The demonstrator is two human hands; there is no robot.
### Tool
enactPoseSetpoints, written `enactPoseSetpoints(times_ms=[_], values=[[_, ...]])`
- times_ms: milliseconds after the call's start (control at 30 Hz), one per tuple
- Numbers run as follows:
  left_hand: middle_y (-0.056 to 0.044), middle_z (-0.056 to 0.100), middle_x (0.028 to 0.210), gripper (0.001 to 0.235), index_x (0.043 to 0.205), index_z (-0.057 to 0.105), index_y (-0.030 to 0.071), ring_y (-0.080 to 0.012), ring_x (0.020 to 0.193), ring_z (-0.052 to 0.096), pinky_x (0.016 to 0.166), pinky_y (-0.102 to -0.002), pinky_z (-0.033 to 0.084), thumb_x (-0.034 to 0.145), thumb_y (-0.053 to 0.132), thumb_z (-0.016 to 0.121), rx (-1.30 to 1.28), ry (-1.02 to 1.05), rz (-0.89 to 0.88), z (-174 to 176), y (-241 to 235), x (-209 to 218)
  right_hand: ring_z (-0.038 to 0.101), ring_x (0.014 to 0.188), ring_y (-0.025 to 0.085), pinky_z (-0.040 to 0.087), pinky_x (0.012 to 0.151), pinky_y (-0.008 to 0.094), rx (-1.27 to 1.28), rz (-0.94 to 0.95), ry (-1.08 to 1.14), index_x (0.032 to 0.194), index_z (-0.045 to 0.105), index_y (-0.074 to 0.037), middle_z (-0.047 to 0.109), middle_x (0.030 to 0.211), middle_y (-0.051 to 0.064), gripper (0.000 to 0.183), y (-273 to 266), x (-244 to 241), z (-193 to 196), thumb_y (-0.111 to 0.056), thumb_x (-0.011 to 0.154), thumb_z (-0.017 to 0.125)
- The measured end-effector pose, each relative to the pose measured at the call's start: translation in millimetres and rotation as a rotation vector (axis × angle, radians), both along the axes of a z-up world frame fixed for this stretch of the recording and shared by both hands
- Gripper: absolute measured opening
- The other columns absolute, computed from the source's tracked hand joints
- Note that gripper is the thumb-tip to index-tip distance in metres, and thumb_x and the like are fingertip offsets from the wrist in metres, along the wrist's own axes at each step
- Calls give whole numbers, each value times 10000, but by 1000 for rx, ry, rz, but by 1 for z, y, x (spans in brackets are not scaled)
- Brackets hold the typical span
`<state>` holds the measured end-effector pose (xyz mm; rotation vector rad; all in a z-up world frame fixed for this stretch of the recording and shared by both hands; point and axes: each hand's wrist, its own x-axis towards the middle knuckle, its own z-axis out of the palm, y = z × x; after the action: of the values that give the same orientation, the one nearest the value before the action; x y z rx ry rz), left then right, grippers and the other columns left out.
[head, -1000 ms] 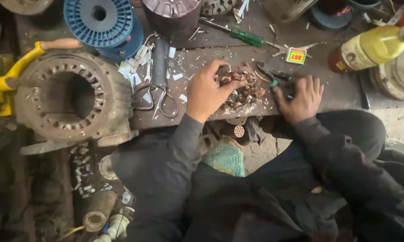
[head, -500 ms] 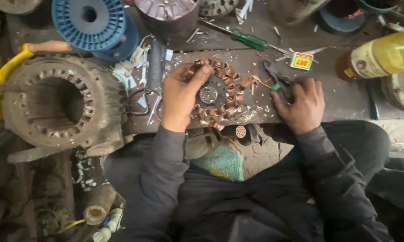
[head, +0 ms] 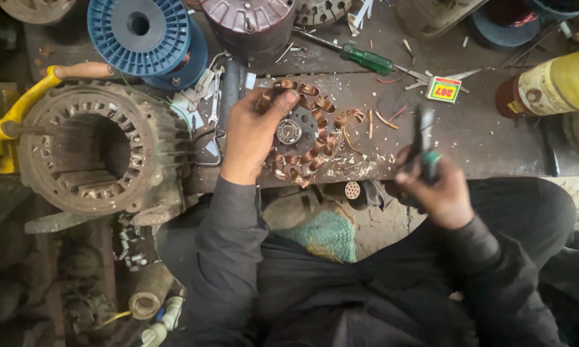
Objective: The person sits on the floor and uses pliers to remove copper windings from a motor rotor. They repeatedly pull and cut the windings, placing the removed pieces on the workbench.
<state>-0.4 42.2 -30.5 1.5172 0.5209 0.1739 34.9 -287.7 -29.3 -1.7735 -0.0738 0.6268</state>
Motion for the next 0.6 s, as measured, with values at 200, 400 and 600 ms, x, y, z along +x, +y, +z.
enactPoseSetpoints(times_ms=[200, 400, 600], values=[[-72, 780, 925, 461, 1081, 728, -31, -102, 820, 689, 730, -257, 553, 888, 382, 795, 60, 5, -5, 5, -2, -2, 661, 1128, 327, 551, 917, 370, -272, 265, -840, 1117, 643, -16, 588, 1343, 181, 284, 21, -24, 18, 24, 858, 753], [-76, 779, 928, 468, 1085, 732, -30, -106, 830, 697, 742, -258, 550, 897, 393, 802, 151, -35, 2, 7, -6, -2, 508, 1358, 435, 411, 1136, 516, -461, 275, -927, 1166, 647, -34, 510, 1486, 204, 489, 42, -39, 32, 32, 683, 687], [-59, 757, 831, 460, 998, 727, -25, -103, 741, 657, 666, -271, 527, 882, 414, 803, 123, -18, 13, 11, -12, -6, 444, 1383, 437, 346, 1144, 555, -600, 285, -826, 1265, 634, -68, 484, 1484, 196, 601, 48, -58, 30, -21, 670, 703]])
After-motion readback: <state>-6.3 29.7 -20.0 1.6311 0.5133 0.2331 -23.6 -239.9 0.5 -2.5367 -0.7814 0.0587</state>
